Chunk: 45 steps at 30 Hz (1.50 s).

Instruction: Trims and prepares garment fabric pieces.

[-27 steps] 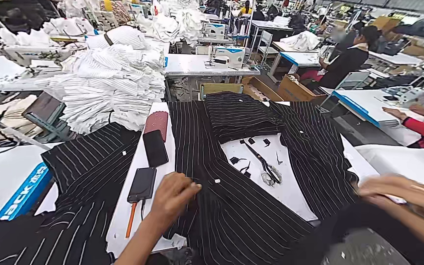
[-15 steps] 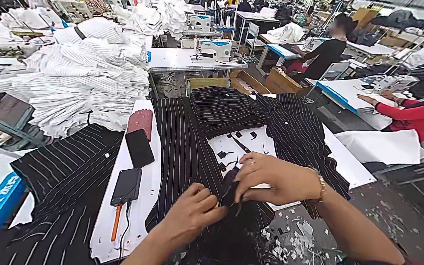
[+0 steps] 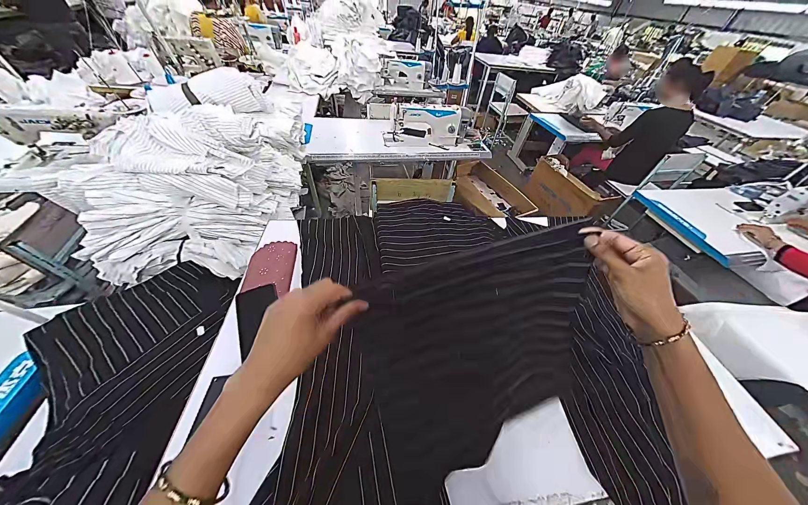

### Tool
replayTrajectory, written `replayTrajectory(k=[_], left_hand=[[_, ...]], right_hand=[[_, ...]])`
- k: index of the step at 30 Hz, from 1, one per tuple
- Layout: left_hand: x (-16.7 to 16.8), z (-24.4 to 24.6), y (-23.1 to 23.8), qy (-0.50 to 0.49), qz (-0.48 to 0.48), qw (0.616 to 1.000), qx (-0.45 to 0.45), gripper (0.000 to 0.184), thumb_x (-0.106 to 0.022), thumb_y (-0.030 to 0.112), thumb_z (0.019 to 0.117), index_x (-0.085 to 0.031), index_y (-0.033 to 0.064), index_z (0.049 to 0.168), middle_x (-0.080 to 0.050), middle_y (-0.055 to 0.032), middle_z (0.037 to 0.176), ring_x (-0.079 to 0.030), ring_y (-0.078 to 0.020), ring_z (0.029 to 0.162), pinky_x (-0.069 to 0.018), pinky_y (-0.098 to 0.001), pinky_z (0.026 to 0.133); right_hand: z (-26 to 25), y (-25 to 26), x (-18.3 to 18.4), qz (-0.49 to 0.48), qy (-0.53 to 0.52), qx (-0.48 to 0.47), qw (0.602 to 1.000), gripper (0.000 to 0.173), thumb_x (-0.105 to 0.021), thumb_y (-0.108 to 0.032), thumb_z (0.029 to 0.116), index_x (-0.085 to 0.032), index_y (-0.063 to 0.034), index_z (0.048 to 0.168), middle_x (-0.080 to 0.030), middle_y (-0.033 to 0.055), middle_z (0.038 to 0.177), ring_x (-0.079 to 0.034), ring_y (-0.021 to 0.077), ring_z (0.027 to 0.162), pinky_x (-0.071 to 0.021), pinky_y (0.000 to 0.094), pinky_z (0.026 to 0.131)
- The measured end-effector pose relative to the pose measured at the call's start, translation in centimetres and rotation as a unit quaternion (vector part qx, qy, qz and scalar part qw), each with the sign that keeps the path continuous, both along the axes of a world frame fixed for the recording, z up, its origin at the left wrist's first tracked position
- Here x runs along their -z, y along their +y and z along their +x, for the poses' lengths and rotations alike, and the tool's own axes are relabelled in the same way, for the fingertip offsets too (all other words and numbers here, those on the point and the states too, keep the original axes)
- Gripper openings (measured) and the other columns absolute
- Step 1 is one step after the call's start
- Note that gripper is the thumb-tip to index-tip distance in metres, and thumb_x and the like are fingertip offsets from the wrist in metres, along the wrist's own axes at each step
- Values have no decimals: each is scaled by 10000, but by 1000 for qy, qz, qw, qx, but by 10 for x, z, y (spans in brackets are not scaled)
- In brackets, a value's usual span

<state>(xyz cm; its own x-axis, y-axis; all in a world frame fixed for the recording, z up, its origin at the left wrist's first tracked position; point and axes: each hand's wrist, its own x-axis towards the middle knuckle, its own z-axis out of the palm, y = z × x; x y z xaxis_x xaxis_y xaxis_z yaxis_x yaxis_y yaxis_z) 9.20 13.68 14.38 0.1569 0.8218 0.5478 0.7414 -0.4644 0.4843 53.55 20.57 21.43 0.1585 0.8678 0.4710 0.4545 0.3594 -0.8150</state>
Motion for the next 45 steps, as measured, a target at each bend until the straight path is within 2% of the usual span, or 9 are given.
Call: replayTrajectory(k=[7,11,18,25,31,33,36,40,45], left_hand=[[-60,34,74,-17,277,958,-70,193,-623,119,991,-752,24,1098,-694,-182,961,-666,-305,891,-528,-458,792],[16,55,121,-4,139,988,-71,184,-635,102,972,-769,37,1081,-709,-201,1029,-691,-377,959,-552,-554,816],[138,82,36,23,-211,976,-47,286,-558,152,1032,-715,43,1244,-674,-230,1244,-656,-414,1155,-531,-565,957],[191,68,-137,30,-405,901,-156,584,-714,319,940,-573,-14,1399,-611,-293,1292,-595,-476,1203,-487,-590,988],[148,86,-135,-147,-445,881,-63,296,-548,173,1034,-658,-19,1230,-713,-192,1017,-700,-318,939,-549,-503,896],[138,109,-148,-255,-407,877,6,270,-590,147,1008,-662,-47,1181,-716,-169,965,-703,-252,867,-570,-431,841],[131,126,-177,-323,-423,833,150,305,-596,110,1006,-613,-31,1275,-718,-146,1024,-717,-188,880,-592,-356,837],[142,112,-199,-164,-502,812,251,332,-607,165,1027,-616,-18,1305,-703,-193,1143,-700,-269,1007,-547,-433,942],[150,88,-191,-32,-513,847,139,342,-574,228,1045,-639,7,1298,-687,-199,1180,-679,-339,1078,-517,-532,989]], right_hand=[[5,77,-39,165,92,-32,981,453,-567,-47,999,-468,-118,1434,-621,-93,1139,-624,-4,988,-542,219,886],[24,134,67,84,-55,21,995,253,-532,-25,1006,-604,108,1210,-662,166,1197,-649,113,1053,-535,297,948],[13,107,227,-131,-232,77,961,335,-488,16,1000,-662,33,1285,-608,262,1374,-538,418,1340,-392,535,1145],[-108,-73,268,-224,-39,-152,962,301,-552,-40,999,-640,89,1256,-721,195,1132,-726,225,971,-593,379,894],[-204,-142,227,-525,143,-302,782,513,-537,-272,1072,-435,52,1456,-680,161,1178,-701,198,1010,-588,373,884],[-207,-142,217,-501,151,-279,805,382,-565,-239,1050,-515,53,1292,-659,75,913,-650,107,785,-560,297,728],[-175,-129,213,-444,133,-211,861,207,-604,-100,1013,-634,45,1157,-708,80,907,-678,110,790,-574,304,730],[-115,-120,249,-417,-9,-104,903,219,-643,-110,1001,-667,35,1163,-721,116,930,-659,132,813,-531,335,788],[-93,-132,272,-405,-69,-60,910,303,-621,-193,1030,-653,33,1229,-710,128,911,-631,169,802,-505,380,811]])
